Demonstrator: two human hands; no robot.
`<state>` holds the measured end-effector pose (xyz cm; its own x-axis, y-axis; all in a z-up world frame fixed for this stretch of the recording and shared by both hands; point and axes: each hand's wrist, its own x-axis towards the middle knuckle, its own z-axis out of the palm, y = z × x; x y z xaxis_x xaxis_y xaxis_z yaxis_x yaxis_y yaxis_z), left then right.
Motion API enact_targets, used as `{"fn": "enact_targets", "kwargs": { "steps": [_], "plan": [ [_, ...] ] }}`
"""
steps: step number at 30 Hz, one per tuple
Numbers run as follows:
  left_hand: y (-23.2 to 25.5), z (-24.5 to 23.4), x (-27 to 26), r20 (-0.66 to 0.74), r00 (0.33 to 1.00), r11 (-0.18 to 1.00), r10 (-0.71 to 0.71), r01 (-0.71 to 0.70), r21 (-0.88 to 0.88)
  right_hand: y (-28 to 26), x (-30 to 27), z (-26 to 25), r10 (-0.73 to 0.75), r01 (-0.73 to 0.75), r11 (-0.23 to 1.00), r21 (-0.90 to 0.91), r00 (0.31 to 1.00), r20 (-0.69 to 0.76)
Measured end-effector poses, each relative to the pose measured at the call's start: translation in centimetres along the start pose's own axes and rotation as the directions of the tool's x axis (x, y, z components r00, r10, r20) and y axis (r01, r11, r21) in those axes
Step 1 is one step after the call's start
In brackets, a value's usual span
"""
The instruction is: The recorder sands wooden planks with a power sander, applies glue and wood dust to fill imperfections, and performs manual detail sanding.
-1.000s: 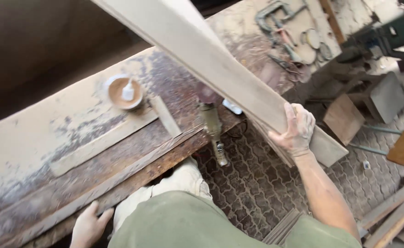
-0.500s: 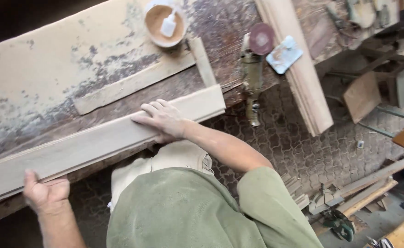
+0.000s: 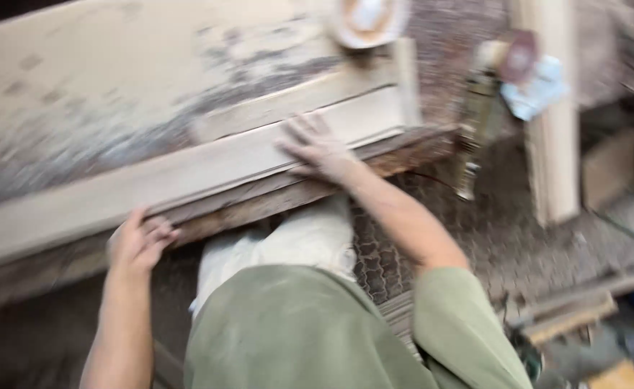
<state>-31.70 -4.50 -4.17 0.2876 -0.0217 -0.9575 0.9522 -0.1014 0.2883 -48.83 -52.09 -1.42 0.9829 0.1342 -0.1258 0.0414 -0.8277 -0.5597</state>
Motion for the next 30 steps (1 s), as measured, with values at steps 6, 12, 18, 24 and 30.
{"fn": "enact_targets", "kwargs": {
  "steps": [6, 12, 18, 24, 30],
  "plan": [
    [6.0, 2.4, -7.9, 0.132, 0.813, 0.003, 0.567, -0.163, 0.987, 2.1, 0.2, 1.6, -0.018, 0.001, 0.973, -0.232, 0.997, -0.070],
    [7.6, -1.2, 1.9, 0.531, 0.378, -0.454, 0.759, -0.278, 0.847, -0.6, 0.0, 0.7, 0.086, -0.111, 0.975, -0.192, 0.987, -0.136],
    [2.1, -0.7, 1.3, 0.502, 0.367, -0.533, 0.783, -0.018, 0.846, -2.0, -5.1, 0.5, 0.441, -0.376, 0.897, 0.231, 0.777, -0.448],
    [-3.4, 7.9, -5.8, 0.406, 0.214, -0.299, 0.888, -0.403, 0.865, 11.2, -19.5, -3.1, 0.591, -0.917, 0.397, 0.030, 0.231, -0.773],
    [-14.1, 17.7, -9.1, 0.384, 0.222, -0.177, 0.896, -0.614, 0.769, 25.7, -24.7, -5.5, 0.873, -0.965, 0.170, 0.198, 0.054, -0.485]
  ]
}}
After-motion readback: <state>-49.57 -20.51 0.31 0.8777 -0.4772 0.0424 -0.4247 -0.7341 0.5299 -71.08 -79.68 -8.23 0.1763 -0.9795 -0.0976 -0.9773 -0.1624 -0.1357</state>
